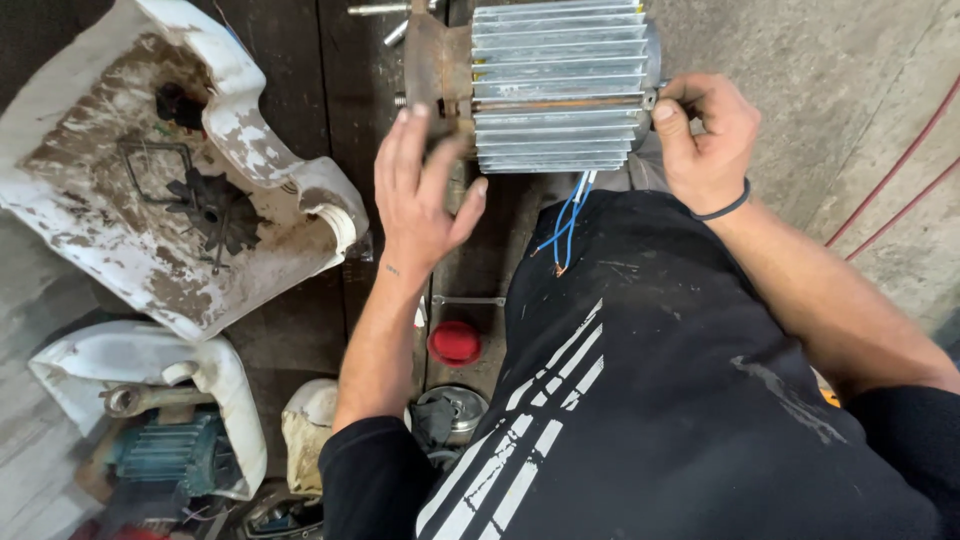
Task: Disassembling an electric motor using a T-handle wrench and a hammer on a workbench
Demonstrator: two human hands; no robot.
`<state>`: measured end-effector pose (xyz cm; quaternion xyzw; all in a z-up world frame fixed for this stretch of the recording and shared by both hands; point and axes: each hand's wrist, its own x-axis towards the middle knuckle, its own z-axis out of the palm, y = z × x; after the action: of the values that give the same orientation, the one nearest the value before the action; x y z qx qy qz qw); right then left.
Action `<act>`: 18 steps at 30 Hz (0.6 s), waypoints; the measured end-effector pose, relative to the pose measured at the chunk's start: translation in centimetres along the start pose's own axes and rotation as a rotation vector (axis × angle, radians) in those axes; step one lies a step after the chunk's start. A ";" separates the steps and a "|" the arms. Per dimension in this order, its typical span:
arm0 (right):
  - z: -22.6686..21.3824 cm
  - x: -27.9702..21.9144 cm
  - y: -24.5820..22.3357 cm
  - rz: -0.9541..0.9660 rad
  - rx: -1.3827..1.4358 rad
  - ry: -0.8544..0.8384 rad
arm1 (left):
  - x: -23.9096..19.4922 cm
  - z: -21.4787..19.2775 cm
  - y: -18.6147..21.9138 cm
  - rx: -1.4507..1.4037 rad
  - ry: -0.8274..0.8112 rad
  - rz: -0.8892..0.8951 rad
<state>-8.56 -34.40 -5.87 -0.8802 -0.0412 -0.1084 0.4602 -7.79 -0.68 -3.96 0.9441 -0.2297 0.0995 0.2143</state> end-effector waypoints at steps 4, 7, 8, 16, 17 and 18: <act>-0.1 -0.3 0.0 0.020 0.021 -0.012 | 1.1 -0.8 0.7 -0.049 -0.037 -0.092; -0.1 0.1 0.0 0.018 0.048 -0.020 | 1.6 -1.0 0.8 0.046 -0.127 -0.066; -0.2 0.1 -0.2 0.024 0.053 -0.019 | 1.4 -1.0 0.9 -0.025 -0.028 -0.008; -0.3 -0.2 0.2 0.039 0.032 -0.011 | 1.5 -0.4 0.9 0.012 -0.147 -0.139; -0.4 -0.3 0.3 0.056 0.032 -0.028 | 1.5 -0.6 1.2 0.003 -0.130 -0.116; -0.6 -0.4 0.5 0.075 0.030 -0.043 | 1.6 -0.7 1.4 -0.007 -0.115 -0.088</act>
<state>-8.93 -35.11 -6.01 -0.8762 -0.0197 -0.0715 0.4762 -7.13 -2.14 -2.34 0.9568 -0.2001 0.0348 0.2082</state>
